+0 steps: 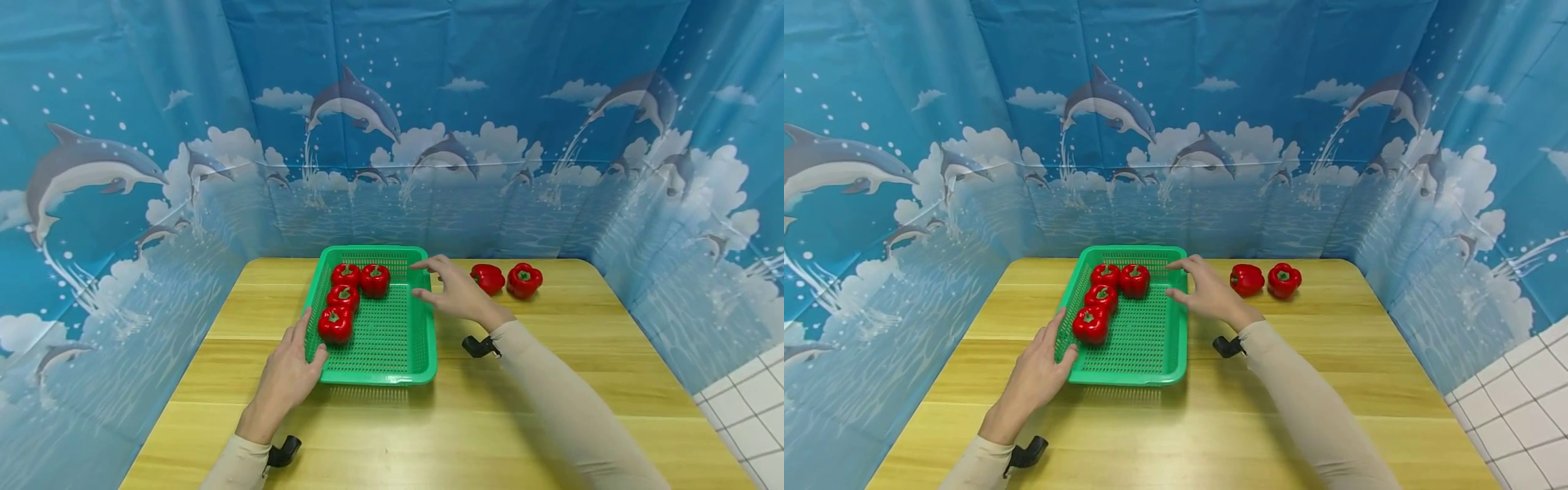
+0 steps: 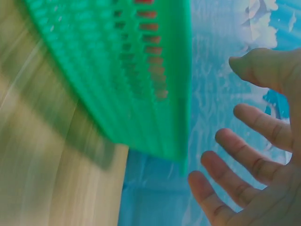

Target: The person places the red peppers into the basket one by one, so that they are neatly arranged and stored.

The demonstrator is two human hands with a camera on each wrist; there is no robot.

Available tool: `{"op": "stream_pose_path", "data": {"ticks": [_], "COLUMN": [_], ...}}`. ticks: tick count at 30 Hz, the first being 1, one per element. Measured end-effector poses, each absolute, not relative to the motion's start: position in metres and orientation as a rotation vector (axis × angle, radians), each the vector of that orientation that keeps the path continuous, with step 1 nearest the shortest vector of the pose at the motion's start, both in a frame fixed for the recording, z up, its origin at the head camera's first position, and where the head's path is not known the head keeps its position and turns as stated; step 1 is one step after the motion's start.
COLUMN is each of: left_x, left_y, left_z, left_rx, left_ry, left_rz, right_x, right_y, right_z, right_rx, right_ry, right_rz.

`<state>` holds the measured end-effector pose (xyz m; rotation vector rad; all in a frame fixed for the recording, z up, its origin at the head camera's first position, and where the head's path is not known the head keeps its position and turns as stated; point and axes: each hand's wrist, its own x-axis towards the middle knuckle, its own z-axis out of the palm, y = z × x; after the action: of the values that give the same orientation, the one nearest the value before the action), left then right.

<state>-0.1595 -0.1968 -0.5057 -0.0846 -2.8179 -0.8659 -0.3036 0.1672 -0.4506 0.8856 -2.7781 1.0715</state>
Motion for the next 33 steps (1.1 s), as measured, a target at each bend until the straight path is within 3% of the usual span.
{"op": "stream_pose_path", "data": {"ticks": [19, 33], "left_x": [-0.16, -0.161], "left_y": [-0.198, -0.198], "left_z": [-0.508, -0.508], "left_rx": [-0.067, -0.064], "left_ry": [-2.817, -2.824], "left_rz": [-0.868, -0.887], "right_x": [-0.33, -0.347], "right_y": [0.25, 0.278], "right_z": [-0.488, -0.509], "right_rx": [0.67, 0.574], "right_ry": [-2.844, -2.897], "right_rz": [0.956, 0.909]}}
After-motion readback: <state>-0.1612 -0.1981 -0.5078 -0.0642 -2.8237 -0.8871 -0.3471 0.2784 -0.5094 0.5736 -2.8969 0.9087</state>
